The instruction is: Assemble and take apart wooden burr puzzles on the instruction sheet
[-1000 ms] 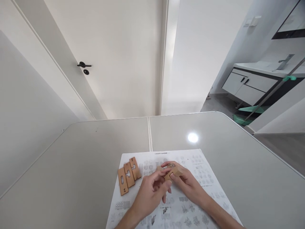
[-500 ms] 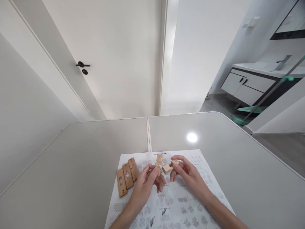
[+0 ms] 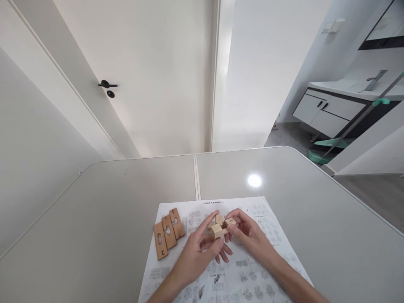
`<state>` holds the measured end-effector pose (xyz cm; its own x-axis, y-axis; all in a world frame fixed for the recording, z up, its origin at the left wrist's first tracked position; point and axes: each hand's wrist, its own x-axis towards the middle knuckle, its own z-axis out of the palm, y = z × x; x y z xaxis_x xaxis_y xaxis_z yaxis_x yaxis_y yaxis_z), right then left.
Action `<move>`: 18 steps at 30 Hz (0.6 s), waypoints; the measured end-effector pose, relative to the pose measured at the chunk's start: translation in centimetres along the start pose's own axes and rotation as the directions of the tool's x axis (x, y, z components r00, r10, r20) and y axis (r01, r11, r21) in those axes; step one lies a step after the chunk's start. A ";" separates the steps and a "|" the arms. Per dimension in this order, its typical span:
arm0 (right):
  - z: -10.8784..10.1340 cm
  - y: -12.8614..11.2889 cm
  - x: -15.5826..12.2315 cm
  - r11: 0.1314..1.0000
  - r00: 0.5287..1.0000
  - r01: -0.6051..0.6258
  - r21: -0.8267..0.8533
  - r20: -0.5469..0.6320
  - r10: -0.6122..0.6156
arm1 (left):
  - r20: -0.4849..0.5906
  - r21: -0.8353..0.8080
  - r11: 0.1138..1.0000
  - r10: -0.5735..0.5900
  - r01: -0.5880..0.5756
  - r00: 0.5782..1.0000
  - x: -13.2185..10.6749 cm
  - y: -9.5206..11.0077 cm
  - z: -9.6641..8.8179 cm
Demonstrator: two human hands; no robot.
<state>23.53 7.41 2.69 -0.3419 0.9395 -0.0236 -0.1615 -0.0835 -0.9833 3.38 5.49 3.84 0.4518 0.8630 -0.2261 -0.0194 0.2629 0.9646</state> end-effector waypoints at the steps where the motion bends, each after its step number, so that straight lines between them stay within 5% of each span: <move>1: 0.1 0.1 0.0 1.000 1.000 0.011 -0.017 -0.005 -0.011 | -0.002 0.010 1.000 -0.005 0.005 1.000 0.0 0.1 0.0; 9: 0.4 0.6 -0.4 0.967 0.996 0.017 -0.256 -0.079 -0.038 | -0.079 0.118 0.993 0.000 0.010 0.997 -0.2 0.8 0.4; 18: 0.6 0.1 -0.3 0.983 0.999 -0.018 -0.184 -0.044 0.010 | -0.060 0.254 0.961 0.125 -0.106 0.990 -0.4 0.8 0.2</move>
<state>23.06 6.97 2.71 -0.3022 0.9523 -0.0415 0.0174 -0.0380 -0.9991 3.39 5.23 4.80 0.3916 0.9133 -0.1119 0.1601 0.0521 0.9857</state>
